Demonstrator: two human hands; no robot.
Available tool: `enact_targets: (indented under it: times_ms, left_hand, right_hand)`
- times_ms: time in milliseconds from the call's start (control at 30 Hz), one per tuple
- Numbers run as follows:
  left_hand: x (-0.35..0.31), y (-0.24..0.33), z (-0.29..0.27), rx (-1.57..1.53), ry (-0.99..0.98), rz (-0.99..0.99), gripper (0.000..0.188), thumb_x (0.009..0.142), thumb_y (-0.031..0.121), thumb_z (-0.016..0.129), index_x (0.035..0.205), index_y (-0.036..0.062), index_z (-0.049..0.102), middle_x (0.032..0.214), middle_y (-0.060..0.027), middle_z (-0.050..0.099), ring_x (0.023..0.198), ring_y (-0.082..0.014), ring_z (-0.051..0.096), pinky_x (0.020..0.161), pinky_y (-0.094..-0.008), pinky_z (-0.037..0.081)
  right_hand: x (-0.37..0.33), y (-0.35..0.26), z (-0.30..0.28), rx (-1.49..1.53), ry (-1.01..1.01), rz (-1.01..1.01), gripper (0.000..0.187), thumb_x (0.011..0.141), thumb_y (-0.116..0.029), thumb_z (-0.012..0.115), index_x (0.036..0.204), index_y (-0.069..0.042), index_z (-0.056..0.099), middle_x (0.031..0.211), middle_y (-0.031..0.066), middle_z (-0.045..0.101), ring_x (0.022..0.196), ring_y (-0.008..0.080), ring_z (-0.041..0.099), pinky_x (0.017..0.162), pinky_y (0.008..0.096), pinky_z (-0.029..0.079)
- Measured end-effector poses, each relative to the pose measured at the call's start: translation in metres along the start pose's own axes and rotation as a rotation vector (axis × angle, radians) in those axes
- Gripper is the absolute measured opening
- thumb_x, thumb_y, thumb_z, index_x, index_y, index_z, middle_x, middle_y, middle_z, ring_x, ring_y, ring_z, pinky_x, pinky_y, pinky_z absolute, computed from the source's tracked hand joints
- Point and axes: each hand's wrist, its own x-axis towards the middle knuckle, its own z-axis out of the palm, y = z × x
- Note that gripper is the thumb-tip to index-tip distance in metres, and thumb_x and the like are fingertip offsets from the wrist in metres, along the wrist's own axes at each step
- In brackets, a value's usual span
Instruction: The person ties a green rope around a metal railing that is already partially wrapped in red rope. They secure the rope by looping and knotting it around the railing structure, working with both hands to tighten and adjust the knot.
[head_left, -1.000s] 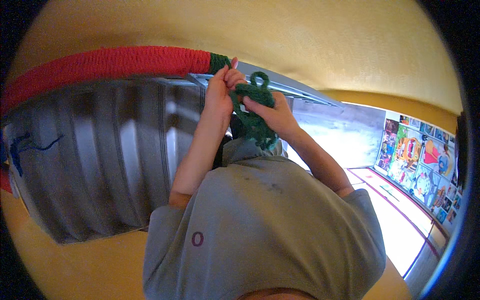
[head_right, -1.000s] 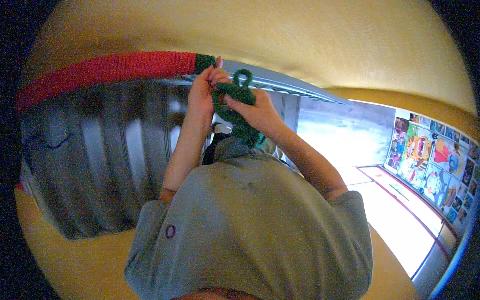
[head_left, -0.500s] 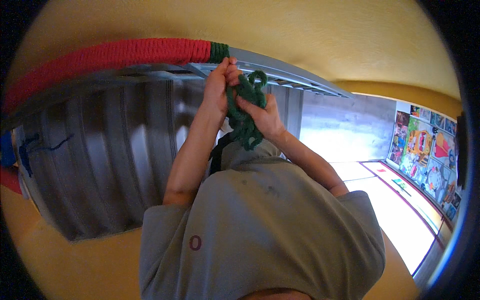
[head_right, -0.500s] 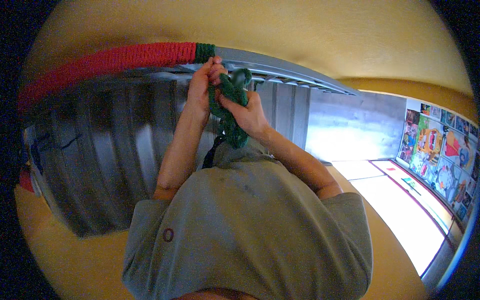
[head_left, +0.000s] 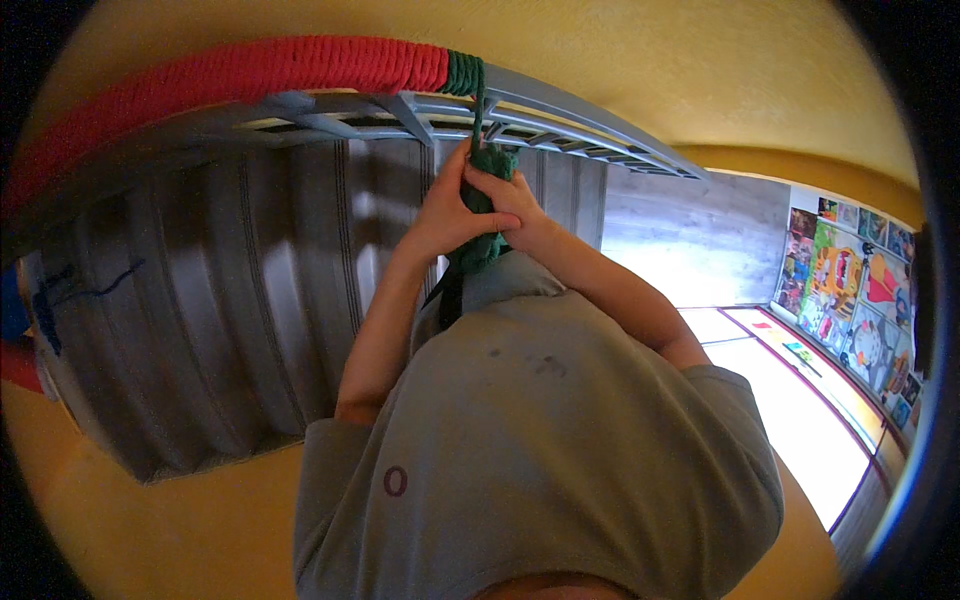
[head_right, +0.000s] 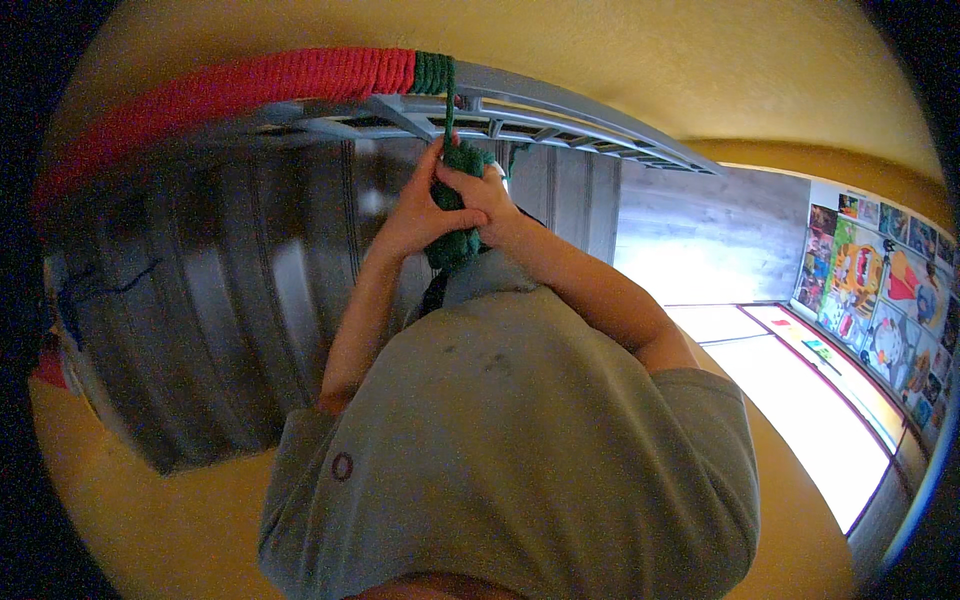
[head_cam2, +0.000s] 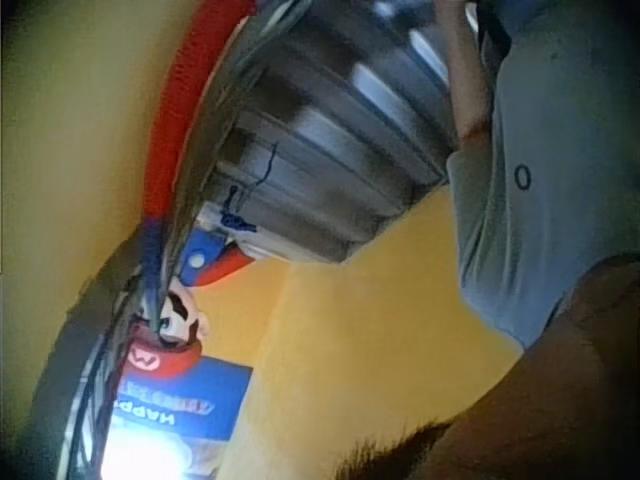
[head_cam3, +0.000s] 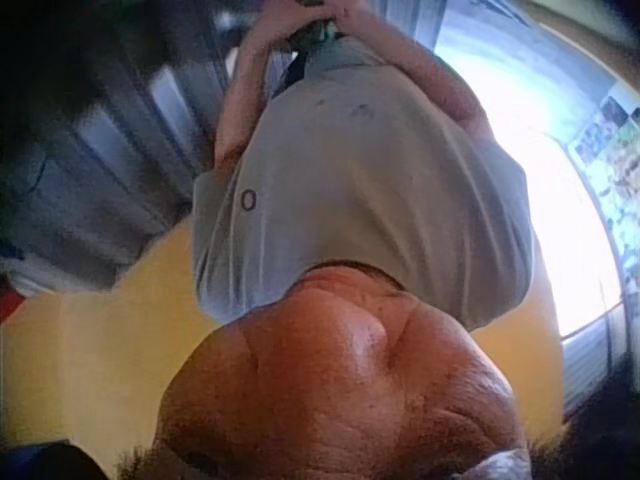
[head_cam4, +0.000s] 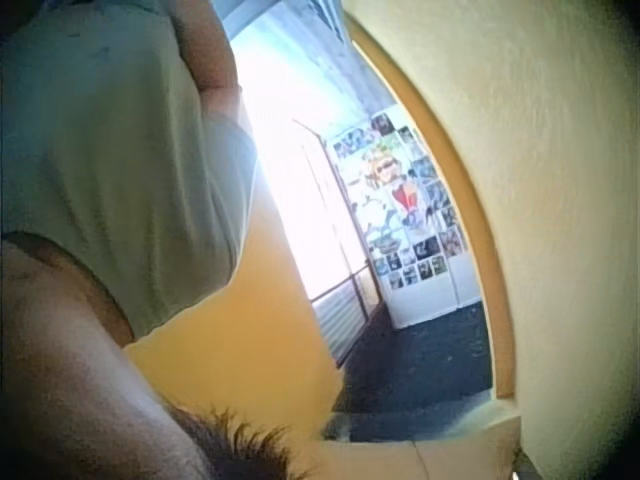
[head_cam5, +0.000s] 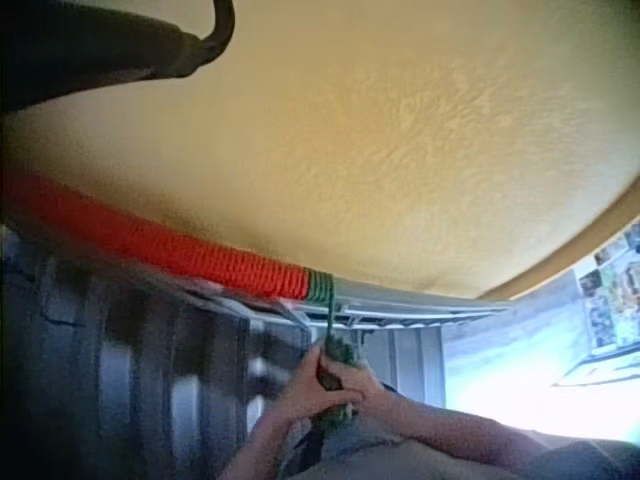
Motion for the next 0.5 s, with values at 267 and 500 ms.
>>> enact_targets:
  times_ms: [267, 500]
  left_hand:
    - [-0.011, 0.006, -0.02, 0.303, -0.071, 0.066, 0.101, 0.061, 0.021, 0.076, 0.14, 0.0056, 0.015, 0.125, -0.0254, 0.043, 0.114, -0.0382, 0.045, 0.094, -0.0388, 0.037]
    - [-0.02, 0.009, -0.027, 0.404, 0.035, -0.087, 0.068, 0.07, 0.022, 0.063, 0.131, 0.01, 0.036, 0.106, -0.0237, 0.057, 0.098, -0.039, 0.055, 0.081, -0.0432, 0.045]
  right_hand:
    - [-0.001, -0.001, 0.002, -0.037, -0.224, 0.081, 0.025, 0.082, -0.026, 0.055, 0.098, -0.006, 0.059, 0.091, 0.0072, 0.063, 0.085, 0.0223, 0.059, 0.078, 0.0348, 0.047]
    - [-0.015, -0.015, 0.03, 0.077, -0.255, 0.166, 0.033, 0.085, -0.033, 0.051, 0.105, -0.008, 0.055, 0.101, 0.0074, 0.06, 0.093, 0.0224, 0.056, 0.085, 0.0362, 0.043]
